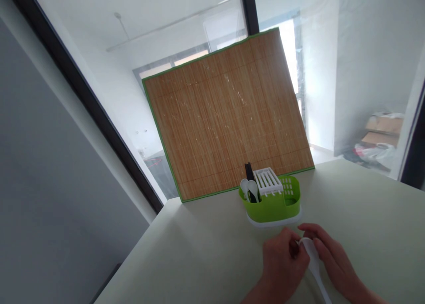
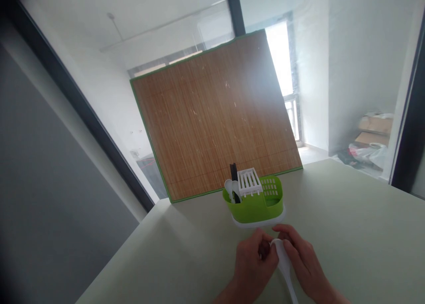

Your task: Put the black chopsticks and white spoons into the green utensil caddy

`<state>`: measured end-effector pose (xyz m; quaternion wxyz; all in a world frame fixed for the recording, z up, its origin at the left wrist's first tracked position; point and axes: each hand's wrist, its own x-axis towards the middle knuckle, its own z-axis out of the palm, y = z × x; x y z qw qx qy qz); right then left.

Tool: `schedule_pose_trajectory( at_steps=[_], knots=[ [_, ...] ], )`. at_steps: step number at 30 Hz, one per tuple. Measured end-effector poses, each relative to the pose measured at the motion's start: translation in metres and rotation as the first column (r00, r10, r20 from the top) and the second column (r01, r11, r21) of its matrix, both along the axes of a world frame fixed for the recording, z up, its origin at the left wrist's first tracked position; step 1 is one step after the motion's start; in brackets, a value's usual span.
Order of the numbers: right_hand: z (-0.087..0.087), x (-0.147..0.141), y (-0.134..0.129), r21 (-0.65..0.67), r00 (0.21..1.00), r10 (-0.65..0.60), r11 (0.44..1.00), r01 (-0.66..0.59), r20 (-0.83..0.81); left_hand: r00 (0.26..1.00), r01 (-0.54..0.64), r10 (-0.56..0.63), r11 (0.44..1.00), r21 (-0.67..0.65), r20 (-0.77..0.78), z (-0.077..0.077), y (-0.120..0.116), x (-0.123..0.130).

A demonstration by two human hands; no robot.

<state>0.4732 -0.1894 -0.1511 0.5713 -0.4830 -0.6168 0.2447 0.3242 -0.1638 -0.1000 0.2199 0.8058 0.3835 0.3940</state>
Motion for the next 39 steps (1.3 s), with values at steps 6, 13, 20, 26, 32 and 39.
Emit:
schedule_pose_trajectory(
  at_steps=[6,13,20,26,32,39],
  knots=[
    [0.0,0.008,0.008,-0.033,0.989,-0.074,0.997,0.07,-0.131,0.971,-0.23,0.199,0.932,0.281,0.133,0.065,0.017,-0.048],
    [-0.001,0.007,0.008,-0.031,0.998,-0.066,0.997,0.066,-0.021,0.812,-0.575,0.486,0.573,0.584,0.323,0.123,0.07,-0.086],
    [0.0,0.01,0.011,-0.005,0.996,-0.085,0.996,0.085,0.038,0.749,-0.543,0.652,0.502,0.673,0.118,0.109,0.127,-0.08],
    [0.002,0.008,0.01,-0.012,0.993,-0.098,0.995,0.099,0.072,0.716,-0.463,0.683,0.615,0.638,-0.14,0.084,0.143,-0.069],
    [0.003,0.006,0.009,-0.015,0.99,-0.096,0.995,0.098,0.108,0.694,-0.469,0.68,0.676,0.569,-0.236,0.068,0.151,-0.065],
    [0.004,0.005,0.009,-0.017,0.989,-0.089,0.996,0.091,0.122,0.681,-0.437,0.658,0.718,0.542,-0.321,0.06,0.156,-0.065]
  ],
)
